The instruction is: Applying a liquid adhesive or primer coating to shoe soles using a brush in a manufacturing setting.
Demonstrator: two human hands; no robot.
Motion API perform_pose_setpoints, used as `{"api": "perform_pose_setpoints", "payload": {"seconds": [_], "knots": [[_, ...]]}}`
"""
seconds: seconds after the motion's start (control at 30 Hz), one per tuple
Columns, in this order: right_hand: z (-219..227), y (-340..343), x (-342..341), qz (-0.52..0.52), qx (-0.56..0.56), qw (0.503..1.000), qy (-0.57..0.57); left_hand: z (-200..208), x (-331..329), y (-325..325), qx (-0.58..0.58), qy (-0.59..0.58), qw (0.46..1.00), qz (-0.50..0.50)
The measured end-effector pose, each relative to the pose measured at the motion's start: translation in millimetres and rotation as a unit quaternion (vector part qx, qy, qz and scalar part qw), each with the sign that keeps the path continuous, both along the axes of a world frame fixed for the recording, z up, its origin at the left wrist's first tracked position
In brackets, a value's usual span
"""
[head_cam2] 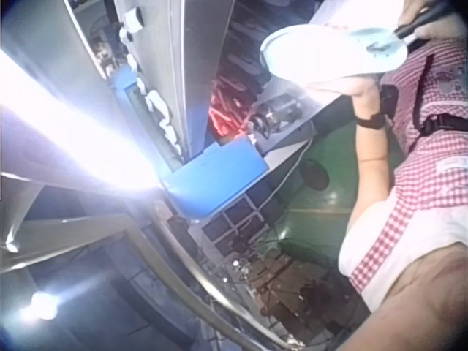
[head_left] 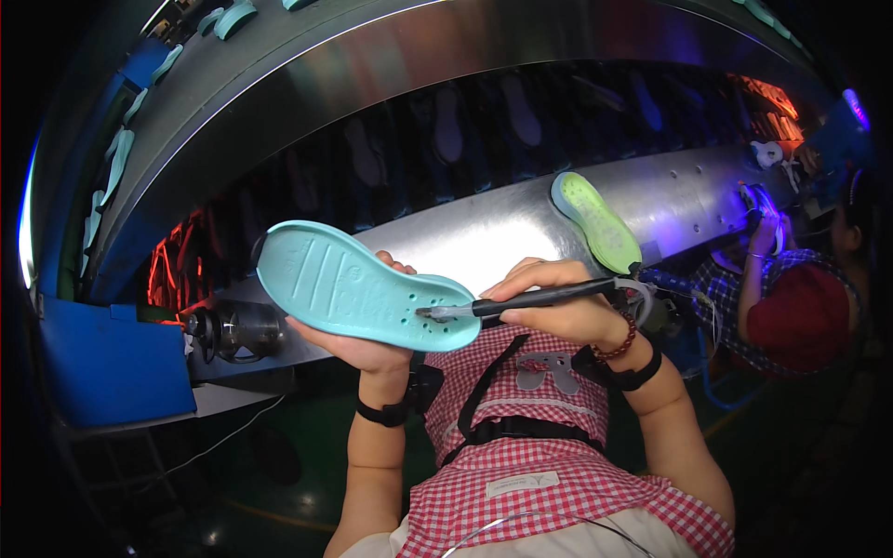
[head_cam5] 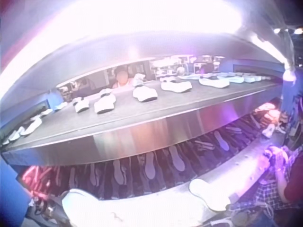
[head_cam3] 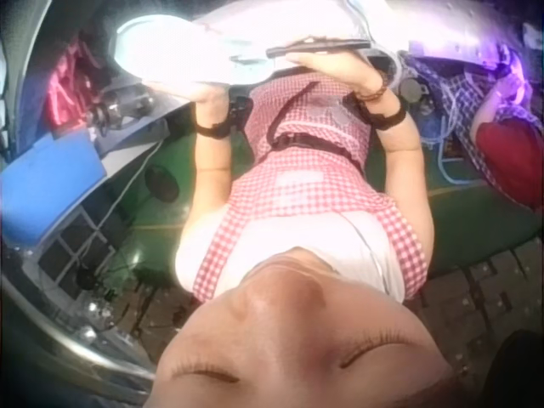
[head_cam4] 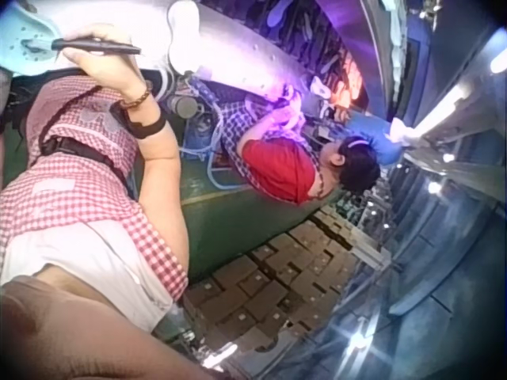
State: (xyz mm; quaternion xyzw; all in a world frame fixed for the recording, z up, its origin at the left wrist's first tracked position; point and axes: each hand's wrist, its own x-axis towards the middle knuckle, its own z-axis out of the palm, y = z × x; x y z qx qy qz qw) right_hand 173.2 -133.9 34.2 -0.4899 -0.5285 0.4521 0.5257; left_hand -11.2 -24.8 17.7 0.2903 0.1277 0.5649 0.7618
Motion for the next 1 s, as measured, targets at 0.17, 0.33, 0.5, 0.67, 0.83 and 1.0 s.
{"api": "perform_pose_setpoints", "payload": {"seconds": [0.17, 0.33, 0.5, 0.67, 0.83, 1.0], "knots": [[-7, 1, -3, 0.138, 0.074, 0.983, 0.096, 6, -5, 1, -0.014, -0.015, 1.000, -0.024], [-17, 2, -11, 0.045, -0.019, 0.968, 0.247, 13, -1, -3, -0.045, -0.067, 0.995, -0.053], [-5, 0, -27, 0.022, -0.058, 0.947, 0.316, 4, 12, -34, -0.063, -0.177, 0.971, -0.146], [20, -6, -3, 0.138, -0.033, 0.987, 0.072, -26, -18, -13, -0.016, 0.037, 0.974, -0.225], [15, 2, -5, 0.157, 0.024, 0.987, -0.008, -4, -17, -6, -0.050, 0.130, 0.944, -0.298], [29, 3, 19, 0.270, 0.098, 0.957, -0.044, 0, -21, 0, -0.120, 0.213, 0.891, -0.383]]}}
